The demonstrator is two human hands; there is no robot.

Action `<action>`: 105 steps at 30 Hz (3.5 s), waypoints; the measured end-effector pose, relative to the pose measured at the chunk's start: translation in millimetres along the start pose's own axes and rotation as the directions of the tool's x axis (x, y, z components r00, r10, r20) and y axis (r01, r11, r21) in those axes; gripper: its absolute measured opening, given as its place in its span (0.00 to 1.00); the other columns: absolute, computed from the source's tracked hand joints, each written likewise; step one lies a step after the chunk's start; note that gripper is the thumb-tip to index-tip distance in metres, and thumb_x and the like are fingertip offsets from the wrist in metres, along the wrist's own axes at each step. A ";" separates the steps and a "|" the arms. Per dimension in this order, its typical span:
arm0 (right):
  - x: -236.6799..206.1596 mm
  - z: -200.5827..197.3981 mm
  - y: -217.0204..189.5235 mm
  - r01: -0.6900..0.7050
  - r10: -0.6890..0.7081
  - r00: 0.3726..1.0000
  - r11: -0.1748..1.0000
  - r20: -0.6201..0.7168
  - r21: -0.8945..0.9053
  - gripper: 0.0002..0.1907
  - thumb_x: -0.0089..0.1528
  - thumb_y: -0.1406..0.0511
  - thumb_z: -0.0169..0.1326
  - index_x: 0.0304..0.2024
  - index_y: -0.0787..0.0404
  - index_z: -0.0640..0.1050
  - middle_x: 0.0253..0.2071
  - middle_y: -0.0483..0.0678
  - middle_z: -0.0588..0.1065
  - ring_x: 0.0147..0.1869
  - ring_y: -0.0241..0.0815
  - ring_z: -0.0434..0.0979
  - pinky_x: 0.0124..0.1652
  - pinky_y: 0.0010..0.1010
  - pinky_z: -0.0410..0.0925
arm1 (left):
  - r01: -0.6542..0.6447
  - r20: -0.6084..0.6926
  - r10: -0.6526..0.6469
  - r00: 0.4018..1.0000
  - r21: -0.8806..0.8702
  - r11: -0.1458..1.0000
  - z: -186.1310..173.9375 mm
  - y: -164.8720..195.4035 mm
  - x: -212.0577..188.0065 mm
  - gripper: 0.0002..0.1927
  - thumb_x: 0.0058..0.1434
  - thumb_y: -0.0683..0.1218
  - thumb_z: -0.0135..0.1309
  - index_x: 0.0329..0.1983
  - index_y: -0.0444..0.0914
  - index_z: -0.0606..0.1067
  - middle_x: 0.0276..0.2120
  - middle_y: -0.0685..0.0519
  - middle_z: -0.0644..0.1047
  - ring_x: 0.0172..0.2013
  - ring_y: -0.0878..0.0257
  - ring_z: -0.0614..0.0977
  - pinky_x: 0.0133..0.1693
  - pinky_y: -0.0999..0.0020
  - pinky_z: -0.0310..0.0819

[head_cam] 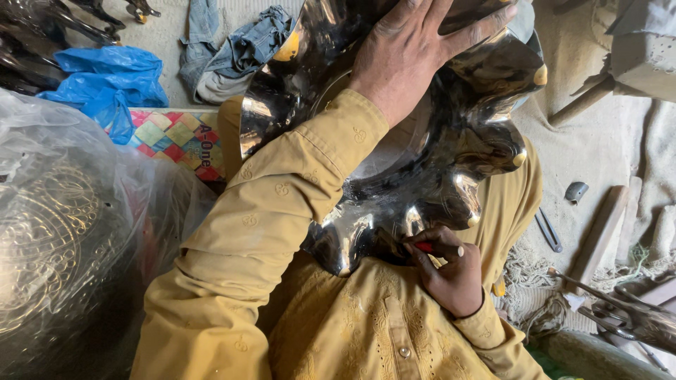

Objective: The person sits on the floor with a large polished metal decorative piece on their lap and scrapes its scalloped edge with a small red-handled tool, steadying the piece with the other hand and rotating it to reach different sections.

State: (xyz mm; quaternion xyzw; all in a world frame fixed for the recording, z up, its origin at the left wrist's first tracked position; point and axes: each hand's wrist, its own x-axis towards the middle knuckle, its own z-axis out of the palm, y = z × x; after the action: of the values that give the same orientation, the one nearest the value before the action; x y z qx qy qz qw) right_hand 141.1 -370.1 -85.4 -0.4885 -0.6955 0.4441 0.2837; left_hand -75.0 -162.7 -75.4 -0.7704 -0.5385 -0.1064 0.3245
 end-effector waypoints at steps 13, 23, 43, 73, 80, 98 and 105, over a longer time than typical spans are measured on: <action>7.5 -19.8 11.7 0.040 -0.050 0.973 0.998 0.224 0.051 0.09 0.55 0.76 0.62 0.39 0.68 0.81 0.38 0.51 0.83 0.41 0.40 0.87 0.44 0.28 0.79 | 0.001 -0.016 0.001 1.000 0.104 0.995 1.2 0.7 1.0 0.48 0.75 0.34 0.47 0.79 0.61 0.32 0.75 0.40 0.56 0.76 0.49 0.51 0.71 0.47 0.06; 33.7 -37.0 30.6 0.023 -0.080 0.872 0.992 0.483 0.125 0.09 0.56 0.75 0.63 0.39 0.67 0.81 0.39 0.52 0.82 0.44 0.41 0.87 0.44 0.30 0.81 | -0.011 0.010 0.010 1.000 0.070 0.998 -0.3 -0.3 3.8 0.48 0.74 0.34 0.47 0.80 0.59 0.33 0.75 0.40 0.57 0.76 0.49 0.52 0.72 0.48 0.10; 59.8 -56.8 29.9 0.285 -0.324 0.843 0.946 0.428 0.155 0.11 0.57 0.74 0.62 0.43 0.61 0.82 0.41 0.51 0.83 0.41 0.41 0.87 0.40 0.30 0.80 | -0.018 0.022 0.017 1.000 0.047 0.999 -1.1 -5.5 11.2 0.48 0.73 0.36 0.49 0.80 0.59 0.33 0.73 0.38 0.60 0.75 0.49 0.54 0.73 0.46 0.12; 79.5 -44.2 14.9 0.029 -0.059 0.902 0.997 0.427 0.078 0.09 0.58 0.72 0.64 0.41 0.66 0.79 0.36 0.49 0.81 0.40 0.37 0.84 0.40 0.27 0.77 | -0.043 -0.006 0.044 0.999 0.113 0.993 -4.4 -12.0 15.8 0.44 0.76 0.35 0.43 0.80 0.58 0.33 0.74 0.34 0.58 0.77 0.49 0.49 0.72 0.48 0.07; 74.0 -43.3 23.3 -0.014 -0.003 0.925 0.999 0.381 0.042 0.10 0.58 0.72 0.65 0.40 0.66 0.78 0.37 0.49 0.80 0.40 0.38 0.83 0.40 0.27 0.78 | -0.016 0.008 0.016 1.000 0.056 0.998 -3.5 -10.4 14.2 0.45 0.75 0.34 0.43 0.80 0.59 0.33 0.75 0.35 0.55 0.77 0.45 0.49 0.71 0.48 0.07; 52.0 -40.9 32.4 0.030 -0.109 0.968 0.945 0.225 0.326 0.12 0.57 0.76 0.61 0.44 0.68 0.77 0.43 0.50 0.77 0.47 0.40 0.81 0.47 0.31 0.80 | -0.051 -0.012 0.052 0.999 0.076 0.996 -19.7 -19.9 13.7 0.48 0.72 0.30 0.43 0.80 0.58 0.34 0.75 0.35 0.55 0.77 0.48 0.48 0.74 0.50 0.11; 44.0 -39.9 37.4 -0.024 -0.014 0.985 0.976 0.172 0.215 0.07 0.59 0.75 0.62 0.38 0.68 0.78 0.37 0.48 0.77 0.39 0.35 0.80 0.38 0.26 0.77 | -0.078 0.067 0.082 0.994 -0.064 0.995 -30.1 -25.5 19.9 0.48 0.71 0.30 0.44 0.81 0.58 0.37 0.73 0.33 0.58 0.76 0.46 0.52 0.77 0.49 0.22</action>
State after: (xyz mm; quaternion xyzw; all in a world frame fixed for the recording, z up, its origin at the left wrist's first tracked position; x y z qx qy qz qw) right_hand 174.2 -310.8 -102.9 -0.4162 -0.6638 0.5583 0.2728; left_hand -84.5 -160.8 -32.2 -0.8041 -0.5147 -0.0827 0.2859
